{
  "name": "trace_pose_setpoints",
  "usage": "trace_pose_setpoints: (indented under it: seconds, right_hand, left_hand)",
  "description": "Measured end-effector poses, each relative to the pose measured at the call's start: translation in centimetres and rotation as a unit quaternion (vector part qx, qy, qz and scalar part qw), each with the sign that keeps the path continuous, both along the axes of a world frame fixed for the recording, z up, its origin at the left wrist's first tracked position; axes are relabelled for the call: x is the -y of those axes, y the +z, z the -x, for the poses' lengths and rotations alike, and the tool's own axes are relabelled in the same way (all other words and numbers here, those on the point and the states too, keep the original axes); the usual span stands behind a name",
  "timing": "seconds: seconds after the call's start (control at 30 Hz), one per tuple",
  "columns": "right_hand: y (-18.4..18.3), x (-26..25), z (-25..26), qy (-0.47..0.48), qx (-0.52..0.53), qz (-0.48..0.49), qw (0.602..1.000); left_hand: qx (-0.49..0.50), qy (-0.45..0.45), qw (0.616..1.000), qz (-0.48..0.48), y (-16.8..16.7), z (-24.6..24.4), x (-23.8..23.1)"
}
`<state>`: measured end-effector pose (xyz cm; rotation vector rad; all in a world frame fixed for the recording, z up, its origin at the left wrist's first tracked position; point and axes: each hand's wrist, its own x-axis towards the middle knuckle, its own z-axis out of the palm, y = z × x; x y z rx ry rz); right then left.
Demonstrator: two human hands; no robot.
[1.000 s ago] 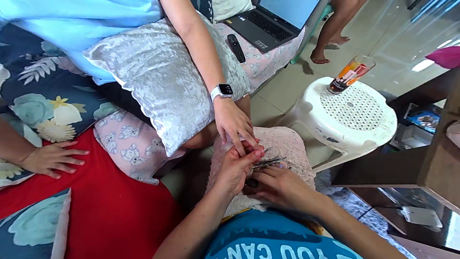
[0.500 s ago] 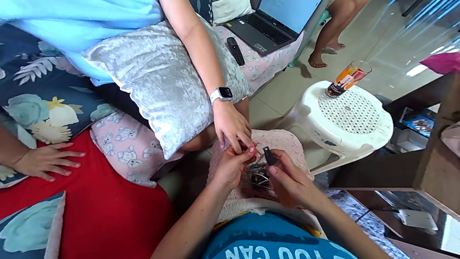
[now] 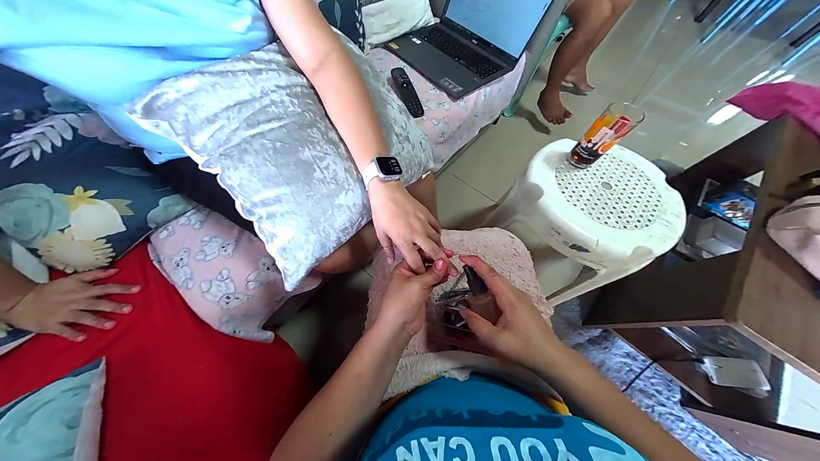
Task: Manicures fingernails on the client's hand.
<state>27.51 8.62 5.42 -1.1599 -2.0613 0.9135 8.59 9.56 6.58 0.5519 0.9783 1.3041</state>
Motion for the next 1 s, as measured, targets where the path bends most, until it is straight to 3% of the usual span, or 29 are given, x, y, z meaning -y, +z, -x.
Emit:
trace_pose_setpoints:
  seconds: [0.13,0.3,0.7,0.83,0.93,1.0]
  right_hand:
    - [0.2,0.4,0.6,-0.030,0.121,-0.121,0.985]
    - [0.9,0.5,1.3,-0.061,0.246,-0.165,0.953]
    - [0.6,0.4,1.4,-0.074,0.217,-0.193,0.954]
    - [1.0,-0.3,1.2,-0.053,0.114,-0.193,0.973]
    - [3.3,-1.5,1.4,0.027,-0.086,-0.006,0.996]
    - [4.9,-2.7,2.4,0.069,-0.247,0.153,0.954]
  left_hand:
    - [-0.009,0.003,1.000,-0.004,-0.3,0.0,-0.1]
    - [-0.020,0.017,1.000,-0.005,-0.3,-0.3,-0.2]
    - [-0.050,0.016,0.999,-0.005,-0.2,-0.4,-0.3]
    - [-0.058,-0.001,0.998,-0.007,0.0,-0.2,-0.2]
    - [-0.062,-0.001,0.998,0.001,0.2,-0.2,-0.2]
    - [-0.057,0.002,0.998,0.011,0.4,-0.4,-0.1]
